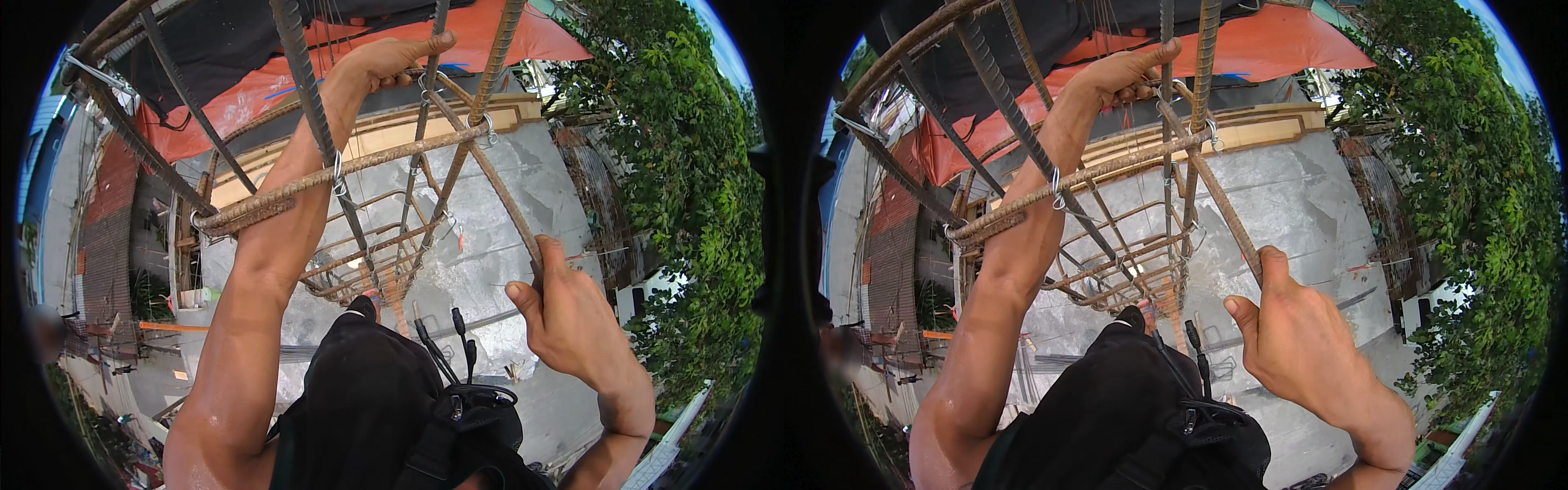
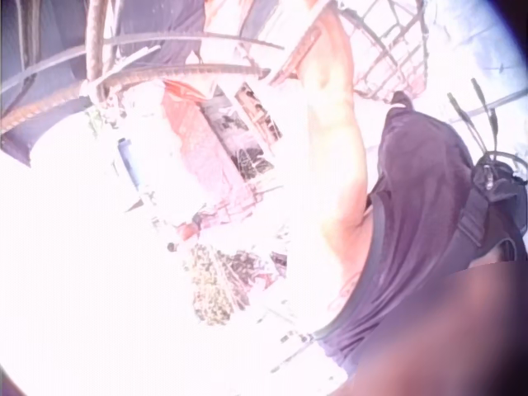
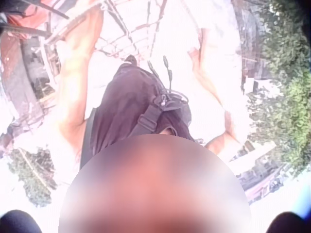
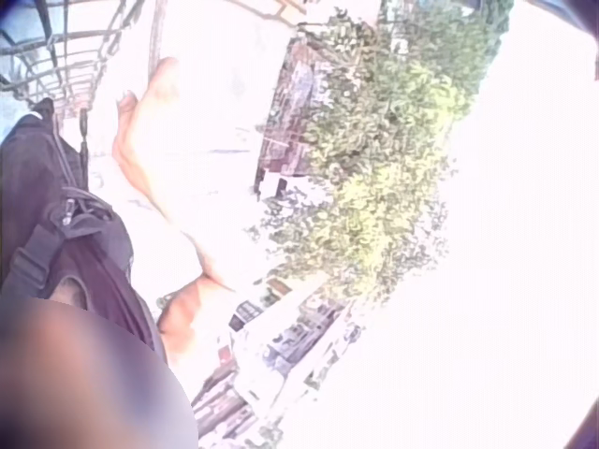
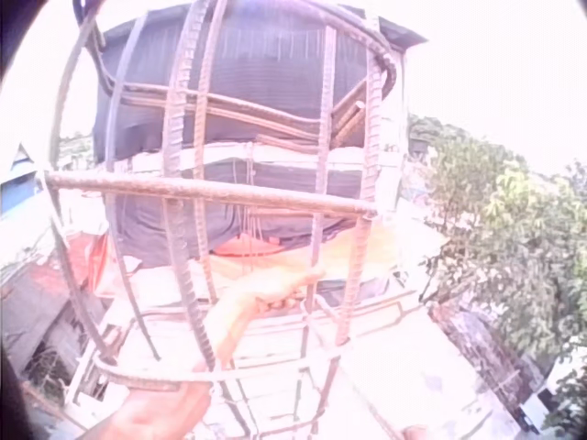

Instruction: The person is assembling a cylindrical rebar cage by hand. They bend and twist individual rebar rods to form circular hoops and attach them to vertical rebar bars, working from a suspended position on the structure.

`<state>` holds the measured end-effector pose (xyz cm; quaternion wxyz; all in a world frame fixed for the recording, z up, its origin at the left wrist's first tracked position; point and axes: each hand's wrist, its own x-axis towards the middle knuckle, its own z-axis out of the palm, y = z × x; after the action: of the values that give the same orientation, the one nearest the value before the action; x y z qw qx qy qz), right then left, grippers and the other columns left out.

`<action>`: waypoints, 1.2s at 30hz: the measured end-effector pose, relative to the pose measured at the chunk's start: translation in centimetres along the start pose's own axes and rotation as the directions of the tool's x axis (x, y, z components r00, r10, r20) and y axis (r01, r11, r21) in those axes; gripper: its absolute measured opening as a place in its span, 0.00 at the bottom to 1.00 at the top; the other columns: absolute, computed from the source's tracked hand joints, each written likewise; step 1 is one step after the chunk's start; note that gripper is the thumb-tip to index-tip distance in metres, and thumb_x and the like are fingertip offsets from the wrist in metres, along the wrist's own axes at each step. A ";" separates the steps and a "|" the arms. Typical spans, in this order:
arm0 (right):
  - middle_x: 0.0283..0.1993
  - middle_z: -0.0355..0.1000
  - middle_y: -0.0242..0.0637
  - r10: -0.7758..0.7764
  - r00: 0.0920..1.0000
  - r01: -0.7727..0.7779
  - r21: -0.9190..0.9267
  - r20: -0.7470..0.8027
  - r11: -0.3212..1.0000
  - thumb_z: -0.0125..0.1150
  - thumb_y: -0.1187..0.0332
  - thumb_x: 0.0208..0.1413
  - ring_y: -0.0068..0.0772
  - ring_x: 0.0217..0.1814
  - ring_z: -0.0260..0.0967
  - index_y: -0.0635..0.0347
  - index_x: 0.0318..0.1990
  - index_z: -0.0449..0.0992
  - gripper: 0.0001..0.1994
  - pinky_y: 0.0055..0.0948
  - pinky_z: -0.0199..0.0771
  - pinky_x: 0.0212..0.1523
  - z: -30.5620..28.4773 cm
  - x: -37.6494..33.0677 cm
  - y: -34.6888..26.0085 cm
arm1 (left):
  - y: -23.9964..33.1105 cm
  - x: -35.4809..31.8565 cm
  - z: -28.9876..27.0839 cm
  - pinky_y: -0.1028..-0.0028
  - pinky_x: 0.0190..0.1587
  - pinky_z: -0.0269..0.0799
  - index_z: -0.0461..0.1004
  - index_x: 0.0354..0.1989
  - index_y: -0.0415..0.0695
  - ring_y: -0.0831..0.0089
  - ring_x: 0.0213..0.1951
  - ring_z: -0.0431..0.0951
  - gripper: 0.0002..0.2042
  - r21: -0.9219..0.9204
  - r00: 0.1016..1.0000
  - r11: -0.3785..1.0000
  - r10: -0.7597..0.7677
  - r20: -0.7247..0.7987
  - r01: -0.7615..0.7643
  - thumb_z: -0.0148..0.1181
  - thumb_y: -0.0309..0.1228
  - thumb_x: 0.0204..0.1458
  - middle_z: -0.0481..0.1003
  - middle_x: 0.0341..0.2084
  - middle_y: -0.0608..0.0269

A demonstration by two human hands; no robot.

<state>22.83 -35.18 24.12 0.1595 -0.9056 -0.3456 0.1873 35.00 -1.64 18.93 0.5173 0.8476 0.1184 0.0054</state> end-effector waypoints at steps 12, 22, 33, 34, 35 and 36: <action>0.24 0.58 0.31 -0.224 0.923 -0.326 0.945 0.314 -0.020 0.54 0.54 0.59 0.20 0.19 0.53 0.66 0.44 0.66 0.21 0.22 0.55 0.20 6.1 -0.5 4.2 | 2.1 -1.9 -0.3 0.85 0.12 0.47 0.73 0.31 0.33 0.89 0.09 0.59 0.53 -0.216 0.991 0.967 -0.128 0.046 0.135 0.40 0.82 0.29 0.69 0.12 0.65; 0.29 0.71 0.59 0.113 0.976 -0.183 0.427 0.184 0.885 0.53 0.60 0.59 0.60 0.36 0.71 0.70 0.41 0.62 0.18 0.48 0.68 0.36 8.4 0.8 1.7 | 1.4 -0.8 0.0 0.86 0.12 0.42 0.72 0.34 0.34 0.90 0.09 0.57 0.53 -0.128 0.987 0.978 -0.163 0.011 0.163 0.37 0.83 0.29 0.67 0.10 0.69; 0.27 0.72 0.47 -0.114 0.992 0.099 0.844 -0.046 0.527 0.53 0.68 0.58 0.43 0.31 0.75 0.64 0.41 0.65 0.09 0.38 0.73 0.29 21.2 7.8 -1.7 | 1.5 -0.6 0.2 0.85 0.11 0.43 0.71 0.29 0.39 0.89 0.08 0.57 0.49 -0.142 0.982 0.972 -0.188 -0.002 0.186 0.36 0.83 0.30 0.68 0.10 0.70; 0.28 0.73 0.45 -0.101 0.993 0.089 0.925 -0.056 0.371 0.52 0.68 0.59 0.39 0.31 0.75 0.63 0.41 0.66 0.08 0.37 0.73 0.29 22.0 8.3 -2.2 | 1.6 -0.7 0.2 0.85 0.11 0.43 0.71 0.28 0.39 0.90 0.08 0.57 0.49 -0.151 0.985 0.973 -0.175 -0.008 0.171 0.36 0.83 0.30 0.67 0.10 0.70; 0.30 0.73 0.43 -0.164 0.986 0.027 0.999 -0.031 -0.028 0.51 0.69 0.59 0.35 0.29 0.74 0.62 0.40 0.67 0.07 0.36 0.72 0.28 22.5 8.2 -2.6 | 1.8 -0.7 0.2 0.85 0.11 0.43 0.71 0.28 0.39 0.90 0.08 0.57 0.49 -0.153 0.984 0.972 -0.179 -0.002 0.176 0.36 0.83 0.31 0.67 0.10 0.70; 0.32 0.73 0.41 -0.271 0.962 -0.127 0.913 0.019 -0.387 0.51 0.70 0.60 0.31 0.28 0.72 0.60 0.40 0.68 0.05 0.34 0.71 0.28 23.1 7.9 -3.1 | 1.8 -0.8 0.1 0.85 0.10 0.42 0.71 0.28 0.40 0.90 0.08 0.57 0.48 -0.154 0.982 0.970 -0.190 0.006 0.189 0.36 0.82 0.31 0.67 0.09 0.70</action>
<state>16.19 -23.87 3.32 0.8089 -0.3117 -0.1108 0.4862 34.57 -2.72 20.52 0.5787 0.7899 0.2002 -0.0313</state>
